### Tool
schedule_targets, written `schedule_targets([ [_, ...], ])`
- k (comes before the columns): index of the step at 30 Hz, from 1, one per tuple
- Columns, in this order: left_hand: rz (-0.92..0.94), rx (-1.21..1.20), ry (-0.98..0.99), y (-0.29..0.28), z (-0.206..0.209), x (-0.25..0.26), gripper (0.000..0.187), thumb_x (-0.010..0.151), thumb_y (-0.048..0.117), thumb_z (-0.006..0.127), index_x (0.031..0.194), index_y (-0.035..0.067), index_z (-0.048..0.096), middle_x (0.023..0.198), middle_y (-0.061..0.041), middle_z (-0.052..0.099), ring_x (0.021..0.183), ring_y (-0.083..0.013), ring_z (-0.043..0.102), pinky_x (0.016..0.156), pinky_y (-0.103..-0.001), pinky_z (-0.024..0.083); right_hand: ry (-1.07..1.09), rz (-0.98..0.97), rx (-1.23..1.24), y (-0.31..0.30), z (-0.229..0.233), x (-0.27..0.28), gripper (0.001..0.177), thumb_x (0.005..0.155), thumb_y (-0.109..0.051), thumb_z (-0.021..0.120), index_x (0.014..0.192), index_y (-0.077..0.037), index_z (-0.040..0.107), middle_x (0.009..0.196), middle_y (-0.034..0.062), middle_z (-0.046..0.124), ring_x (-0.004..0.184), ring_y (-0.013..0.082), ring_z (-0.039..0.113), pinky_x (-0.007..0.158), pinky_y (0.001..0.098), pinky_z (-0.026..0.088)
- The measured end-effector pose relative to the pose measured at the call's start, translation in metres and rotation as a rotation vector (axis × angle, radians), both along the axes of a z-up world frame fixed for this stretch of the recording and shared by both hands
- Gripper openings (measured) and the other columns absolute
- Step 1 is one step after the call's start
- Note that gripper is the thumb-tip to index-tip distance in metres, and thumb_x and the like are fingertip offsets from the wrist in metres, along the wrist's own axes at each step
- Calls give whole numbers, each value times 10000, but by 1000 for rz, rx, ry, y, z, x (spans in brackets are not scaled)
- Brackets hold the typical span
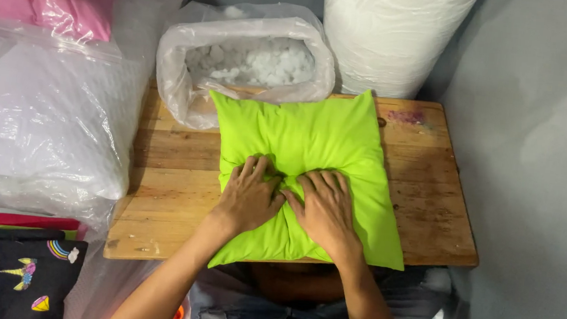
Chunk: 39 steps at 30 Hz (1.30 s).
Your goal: The person is stuffing a green pillowcase with white fiberfill, then spends a significant amount of time smoothing and flattening the pillow on a wooden table before placing an orange cloth on it.
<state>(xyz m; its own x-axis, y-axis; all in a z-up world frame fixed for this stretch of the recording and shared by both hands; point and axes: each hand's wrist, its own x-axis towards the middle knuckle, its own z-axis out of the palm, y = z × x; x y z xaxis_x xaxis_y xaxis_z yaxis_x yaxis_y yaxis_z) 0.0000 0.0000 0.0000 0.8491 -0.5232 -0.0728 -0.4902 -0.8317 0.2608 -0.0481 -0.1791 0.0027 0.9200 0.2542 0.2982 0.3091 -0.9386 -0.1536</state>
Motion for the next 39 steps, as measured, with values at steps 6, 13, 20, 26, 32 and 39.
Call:
schedule_targets([
  [6,-138,-40,-68,-19,18,11,436,933,360,476,1235,184,736,1168,-58,647,1229,-279,591,1035,-469,457,384,21,295,-23,6,6,401,1077,-337,449,1219,-41,680,1091,208,750,1089,395,693,985,534,484],
  [13,-220,15,-176,-43,-44,13,427,985,345,414,1246,183,711,1235,-18,655,1213,-250,598,943,-423,489,-4,-36,472,-55,-13,-4,70,972,-122,682,1021,-84,714,1047,54,676,1078,290,673,953,404,523],
  [20,-210,29,-166,-45,-23,7,467,969,385,420,1260,145,695,1249,-38,555,1229,-240,514,971,-406,444,-9,-123,79,-53,-14,-3,389,1040,-448,576,1060,-96,739,966,77,707,985,270,676,957,462,490],
  [26,-340,-48,-258,-67,-14,1,492,1004,327,372,1355,77,610,1247,-112,586,1216,-288,577,976,-403,447,281,-140,344,-60,8,-2,425,1099,-342,458,1148,-25,738,973,211,752,969,418,706,843,553,543],
  [32,-315,53,-134,-83,-32,7,568,942,346,330,1364,92,612,1315,-96,647,1280,-278,577,1013,-418,399,87,-151,391,-82,-15,-2,228,1017,-233,653,1110,-31,707,1024,151,700,1042,373,686,914,479,538],
  [39,-296,-205,-334,-68,-35,2,492,941,338,455,1272,56,685,1254,-126,702,1229,-266,650,1021,-405,455,177,-263,249,-77,-12,-5,434,1093,-395,496,1190,-25,703,1125,188,722,1087,382,686,984,521,512],
])
